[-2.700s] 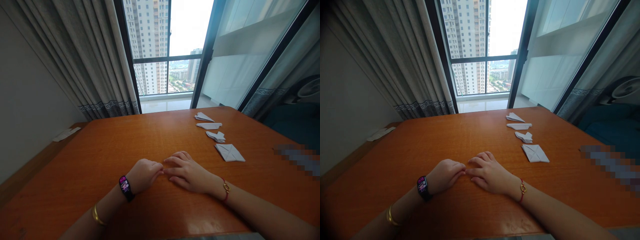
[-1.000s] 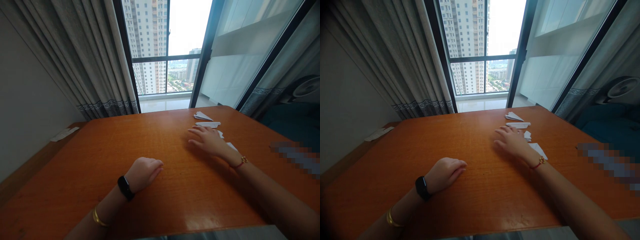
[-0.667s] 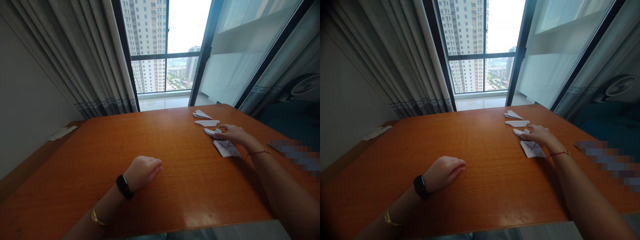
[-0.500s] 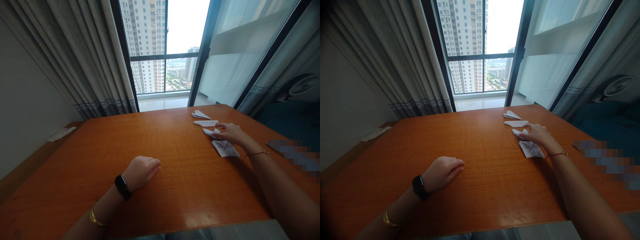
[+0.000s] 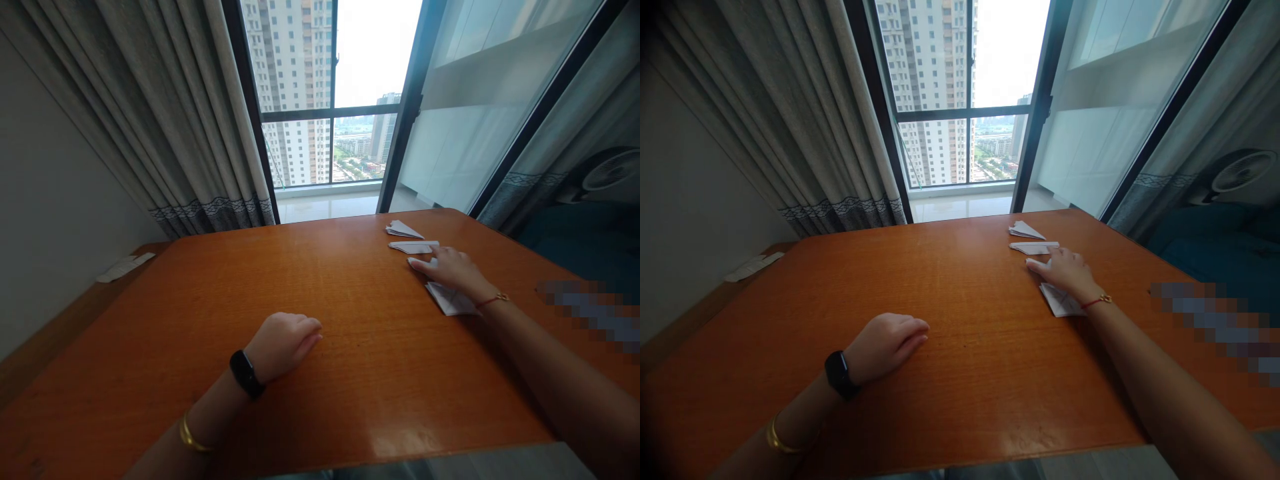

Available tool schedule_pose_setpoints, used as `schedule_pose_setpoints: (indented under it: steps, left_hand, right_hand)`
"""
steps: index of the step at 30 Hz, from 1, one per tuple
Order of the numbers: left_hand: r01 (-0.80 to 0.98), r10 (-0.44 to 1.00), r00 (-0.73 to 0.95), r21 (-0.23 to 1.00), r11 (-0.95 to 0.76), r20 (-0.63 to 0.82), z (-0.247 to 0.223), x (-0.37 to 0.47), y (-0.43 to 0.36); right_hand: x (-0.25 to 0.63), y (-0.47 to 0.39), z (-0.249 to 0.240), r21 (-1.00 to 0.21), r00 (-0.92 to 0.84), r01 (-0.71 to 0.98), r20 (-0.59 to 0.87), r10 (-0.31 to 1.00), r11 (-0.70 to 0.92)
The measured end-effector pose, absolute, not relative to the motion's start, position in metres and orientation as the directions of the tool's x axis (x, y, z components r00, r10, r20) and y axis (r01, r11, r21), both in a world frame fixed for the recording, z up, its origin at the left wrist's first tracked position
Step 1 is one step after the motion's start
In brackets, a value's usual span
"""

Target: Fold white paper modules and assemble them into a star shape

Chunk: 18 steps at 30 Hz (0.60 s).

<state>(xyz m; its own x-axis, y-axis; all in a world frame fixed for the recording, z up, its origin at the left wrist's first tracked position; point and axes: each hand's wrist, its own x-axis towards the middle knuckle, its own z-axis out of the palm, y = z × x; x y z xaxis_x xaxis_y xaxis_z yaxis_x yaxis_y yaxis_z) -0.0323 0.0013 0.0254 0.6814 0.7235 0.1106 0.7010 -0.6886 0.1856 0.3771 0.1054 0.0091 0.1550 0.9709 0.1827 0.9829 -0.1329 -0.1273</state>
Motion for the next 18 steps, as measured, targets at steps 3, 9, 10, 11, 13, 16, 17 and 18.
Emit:
schedule_pose_setpoints:
  steps: [3,9,10,11,13,16,17,18]
  left_hand:
    - [0.695,0.717,0.690,0.186,-0.695,0.100,0.026,-0.032,0.000]
    - [0.724,0.761,0.620,0.236,-0.649,0.189,0.021,-0.033,0.001]
    - [0.736,0.779,0.589,0.255,-0.627,0.216,0.021,-0.033,0.001]
    - [0.747,0.796,0.555,0.277,-0.604,0.241,0.020,-0.033,0.002]
    - [0.761,0.823,0.496,0.318,-0.565,0.277,0.020,-0.032,0.004]
    - [0.785,0.845,0.452,0.321,-0.529,0.286,0.018,-0.031,0.006]
    - [0.796,0.850,0.450,0.309,-0.521,0.275,0.016,-0.031,0.007]
    - [0.809,0.858,0.447,0.295,-0.509,0.254,0.014,-0.031,0.007]
  right_hand:
    - [0.348,0.102,0.003,-0.085,0.060,0.995,0.143,0.988,-0.048]
    - [0.247,0.086,0.016,-0.353,-0.334,0.823,0.330,0.883,0.444]
    - [0.240,0.093,0.020,-0.367,-0.353,0.799,0.353,0.866,0.475]
    - [0.239,0.103,0.024,-0.369,-0.328,0.804,0.378,0.866,0.466]
    - [0.255,0.134,0.032,-0.350,-0.172,0.879,0.398,0.901,0.323]
    - [0.302,0.182,0.039,-0.286,0.138,0.957,0.341,0.930,-0.037]
    - [0.317,0.194,0.040,-0.278,0.155,0.959,0.331,0.931,-0.061]
    - [0.329,0.202,0.039,-0.263,0.155,0.962,0.322,0.934,-0.069]
